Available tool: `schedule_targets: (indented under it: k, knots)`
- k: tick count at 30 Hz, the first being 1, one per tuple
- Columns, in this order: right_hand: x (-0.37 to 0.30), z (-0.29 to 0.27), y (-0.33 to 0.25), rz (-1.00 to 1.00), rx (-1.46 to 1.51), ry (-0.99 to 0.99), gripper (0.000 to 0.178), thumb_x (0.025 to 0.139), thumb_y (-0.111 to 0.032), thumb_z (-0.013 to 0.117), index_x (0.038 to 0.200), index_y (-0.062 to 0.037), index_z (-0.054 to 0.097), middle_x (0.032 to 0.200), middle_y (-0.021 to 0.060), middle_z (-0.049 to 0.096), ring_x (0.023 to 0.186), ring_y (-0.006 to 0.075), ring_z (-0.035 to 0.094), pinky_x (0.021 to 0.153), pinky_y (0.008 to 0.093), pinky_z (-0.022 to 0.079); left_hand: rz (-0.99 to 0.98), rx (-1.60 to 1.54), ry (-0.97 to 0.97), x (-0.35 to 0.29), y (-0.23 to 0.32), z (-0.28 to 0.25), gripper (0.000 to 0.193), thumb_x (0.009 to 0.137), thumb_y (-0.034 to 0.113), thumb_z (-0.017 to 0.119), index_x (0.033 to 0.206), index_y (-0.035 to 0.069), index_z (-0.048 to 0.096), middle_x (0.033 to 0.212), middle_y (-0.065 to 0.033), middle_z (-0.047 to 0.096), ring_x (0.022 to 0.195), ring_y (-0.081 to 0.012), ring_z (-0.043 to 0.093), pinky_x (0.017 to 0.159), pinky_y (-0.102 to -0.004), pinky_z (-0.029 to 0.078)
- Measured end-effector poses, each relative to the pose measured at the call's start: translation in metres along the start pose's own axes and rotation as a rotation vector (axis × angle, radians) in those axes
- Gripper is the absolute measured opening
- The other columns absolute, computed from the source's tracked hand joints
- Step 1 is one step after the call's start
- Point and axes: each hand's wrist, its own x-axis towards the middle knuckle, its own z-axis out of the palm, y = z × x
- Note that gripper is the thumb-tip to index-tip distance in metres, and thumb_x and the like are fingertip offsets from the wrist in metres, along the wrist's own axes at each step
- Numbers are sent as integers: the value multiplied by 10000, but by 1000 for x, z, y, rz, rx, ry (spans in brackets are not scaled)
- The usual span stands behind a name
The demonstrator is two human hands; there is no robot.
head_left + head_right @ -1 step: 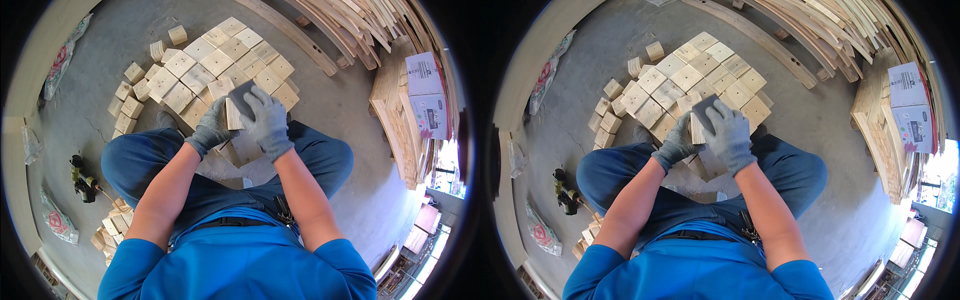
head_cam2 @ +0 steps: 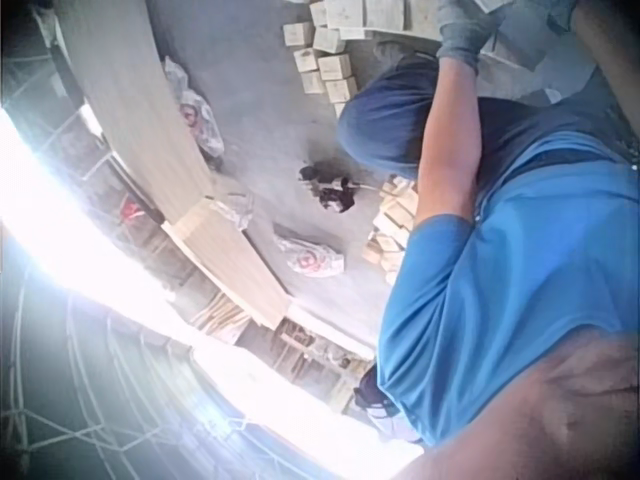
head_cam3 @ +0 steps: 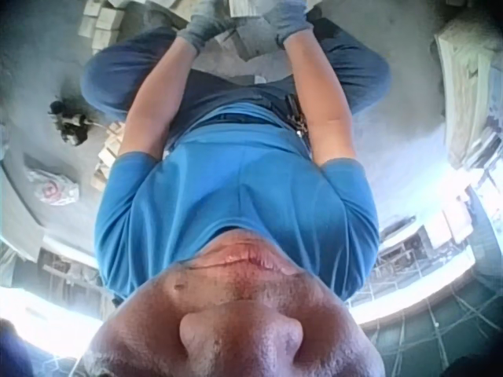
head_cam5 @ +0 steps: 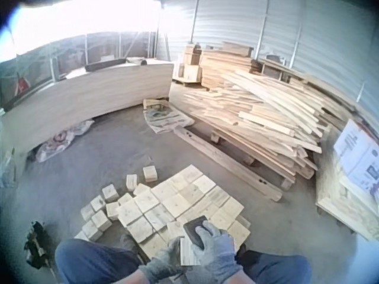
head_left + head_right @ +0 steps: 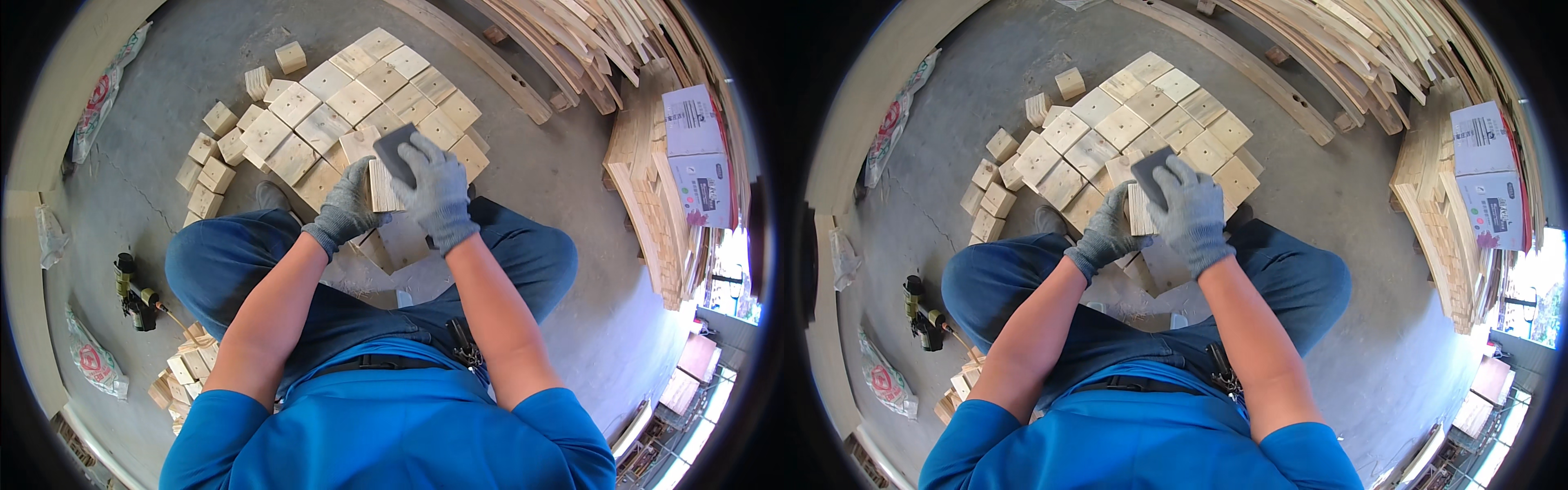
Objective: The person sits on the floor and sands small wooden blocks one at a time using a sanding block. They repeatedly pick up a block, sand its surfaces, and place it back into a pile.
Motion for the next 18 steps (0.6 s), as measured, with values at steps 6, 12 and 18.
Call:
schedule_targets:
  k: [6, 12, 18]
  knots:
    - [28, 6, 5, 50, -46, -34, 599, 841, -336, 838, 1402, -175, 705, 1538, 89, 610, 1205, 395, 654, 1020, 511, 541, 81, 9, 29, 2, 2, 1, 1168, 655, 310, 1026, 1602, 64, 386, 1525, -225, 519, 1425, -388, 544, 1201, -439, 470]
    - [-36, -21, -25, -72, 25, -77, 597, 807, -304, 863, 1362, -129, 725, 1499, 115, 641, 1225, 412, 633, 1063, 540, 510, 97, -67, 31, 1, -18, 6, 1162, 664, 328, 1023, 1596, 44, 389, 1539, -244, 510, 1423, -403, 548, 1200, -434, 465]
    - [-114, -37, -6, -44, 110, -85, 615, 786, -327, 875, 1361, -168, 726, 1526, 77, 616, 1285, 399, 603, 1048, 555, 490, 16, 3, 15, 4, 6, 9, 1126, 704, 382, 1000, 1581, 28, 389, 1517, -232, 528, 1412, -389, 556, 1193, -422, 468]
